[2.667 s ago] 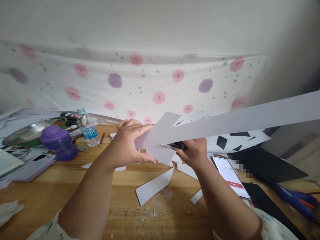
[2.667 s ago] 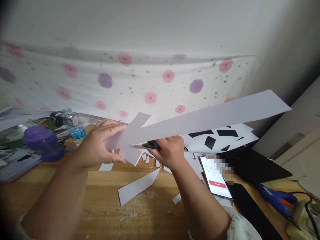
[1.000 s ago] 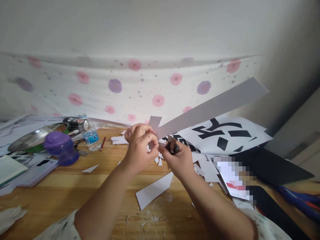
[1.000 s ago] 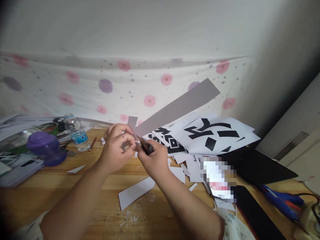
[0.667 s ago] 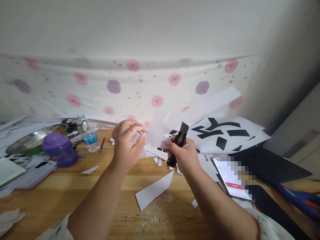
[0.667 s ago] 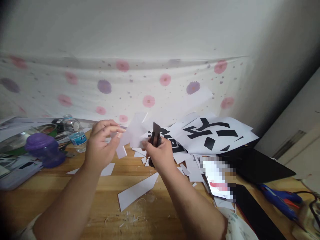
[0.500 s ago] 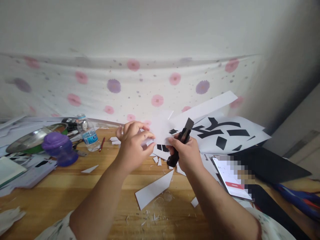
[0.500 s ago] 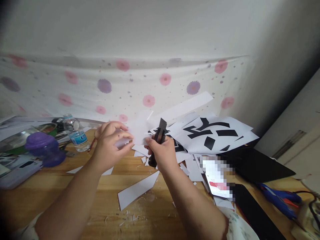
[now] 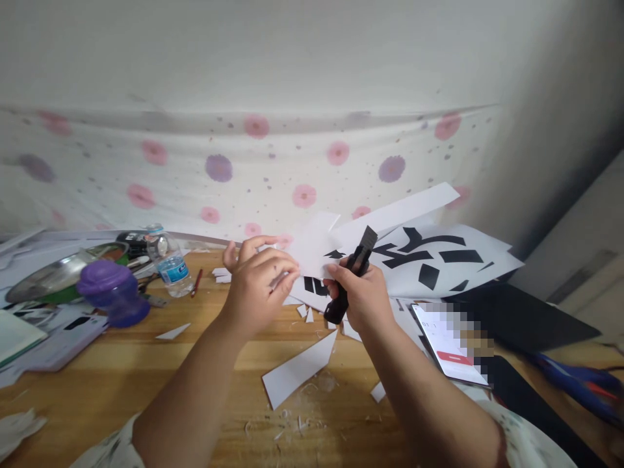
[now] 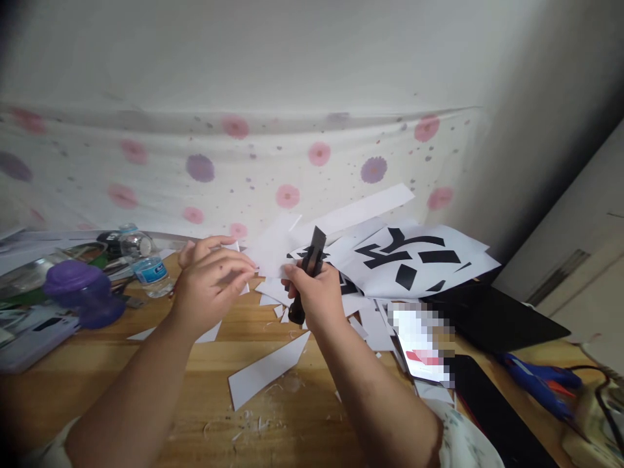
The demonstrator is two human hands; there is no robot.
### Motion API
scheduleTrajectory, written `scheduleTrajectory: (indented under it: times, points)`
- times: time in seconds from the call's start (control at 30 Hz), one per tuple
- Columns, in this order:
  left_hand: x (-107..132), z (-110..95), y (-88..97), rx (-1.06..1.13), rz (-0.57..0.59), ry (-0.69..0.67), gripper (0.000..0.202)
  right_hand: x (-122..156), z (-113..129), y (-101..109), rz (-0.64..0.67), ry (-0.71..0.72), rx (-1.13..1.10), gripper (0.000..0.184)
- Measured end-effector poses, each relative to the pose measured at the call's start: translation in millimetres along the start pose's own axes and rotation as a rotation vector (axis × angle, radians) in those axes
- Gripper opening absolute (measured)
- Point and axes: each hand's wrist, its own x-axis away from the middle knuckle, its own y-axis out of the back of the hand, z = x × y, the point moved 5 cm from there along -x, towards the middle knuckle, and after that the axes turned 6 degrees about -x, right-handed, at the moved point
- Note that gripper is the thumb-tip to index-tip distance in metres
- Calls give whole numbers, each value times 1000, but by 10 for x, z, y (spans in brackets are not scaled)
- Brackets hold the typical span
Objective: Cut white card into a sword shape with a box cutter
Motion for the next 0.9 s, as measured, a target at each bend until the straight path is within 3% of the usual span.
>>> scheduleTrajectory:
  times: [0.07, 0.17, 0.27, 0.43, 0.6, 0.9]
  points:
    - [5, 27, -20, -37, 19, 27, 3, 5, -5, -11, 23, -29, 4, 21]
    - [29, 52, -166, -62, 187, 49, 51, 28, -18, -46, 82, -94, 18, 24]
    - [44, 85, -257, -54, 254, 59, 61, 39, -14, -74, 147, -124, 37, 27]
    - [21, 178, -217, -36, 160, 114, 47, 28, 51, -76, 198, -60, 36, 27]
    - [10, 218, -177, 2, 100, 167, 45, 57, 108, -50, 98, 49, 290, 20]
    - [4, 209, -138, 7, 98, 176, 46, 98, 165, -51, 60, 193, 459, 12]
